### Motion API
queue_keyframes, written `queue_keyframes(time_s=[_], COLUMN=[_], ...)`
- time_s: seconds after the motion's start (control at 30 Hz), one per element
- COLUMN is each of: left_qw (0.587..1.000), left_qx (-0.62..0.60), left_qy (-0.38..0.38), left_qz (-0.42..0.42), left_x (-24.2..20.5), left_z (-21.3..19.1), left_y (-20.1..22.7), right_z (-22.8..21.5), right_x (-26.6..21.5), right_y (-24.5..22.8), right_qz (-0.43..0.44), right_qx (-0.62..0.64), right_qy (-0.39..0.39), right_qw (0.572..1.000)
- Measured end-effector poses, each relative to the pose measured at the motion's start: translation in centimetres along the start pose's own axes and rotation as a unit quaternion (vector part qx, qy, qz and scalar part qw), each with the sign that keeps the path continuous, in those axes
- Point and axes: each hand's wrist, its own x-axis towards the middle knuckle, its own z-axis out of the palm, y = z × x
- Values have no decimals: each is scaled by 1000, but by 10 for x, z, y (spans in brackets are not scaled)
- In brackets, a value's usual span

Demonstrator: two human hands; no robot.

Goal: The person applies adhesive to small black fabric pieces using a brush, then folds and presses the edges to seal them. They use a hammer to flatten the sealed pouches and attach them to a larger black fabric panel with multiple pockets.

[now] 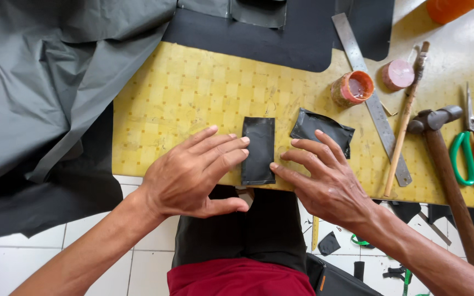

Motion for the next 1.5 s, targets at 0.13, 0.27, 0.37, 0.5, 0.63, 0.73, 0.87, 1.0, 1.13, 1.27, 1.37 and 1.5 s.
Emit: queue_keyframes(time_s=[0.13,0.27,0.37,0.5,0.63,0.73,0.87,1.0,1.13,1.27,1.37,1.5], left_qw=[997,991,987,975,983,991,985,984,975,978,986,972], left_qx=[-20,64,146,219,164,21,-29,141,198,169,31,-76], left_qy=[52,54,31,17,2,-25,42,9,-8,-10,16,99], left_qz=[-48,-101,-66,-42,-83,-132,-163,-108,-98,-125,-166,-199], left_x=[1,4,4,3,6,3,6,6,5,8,8,5], left_z=[-1,2,6,11,9,1,-1,7,12,8,1,-3], left_y=[-2,-4,-1,-1,-7,-6,-5,-1,0,-3,-5,-5], right_z=[2,2,4,5,3,5,4,1,4,3,3,5], right_x=[0,-1,0,0,2,-1,-3,-3,-3,0,-4,-5], right_y=[2,3,3,4,6,3,3,2,4,5,4,3], right_qz=[-2,2,4,2,-4,-7,0,1,0,-2,0,3], right_qx=[1,10,16,21,12,22,13,6,18,10,20,14], right_qy=[4,7,11,11,16,18,16,8,8,7,8,11], right_qw=[1000,1000,1000,1000,1000,1000,1000,1000,1000,1000,1000,1000])
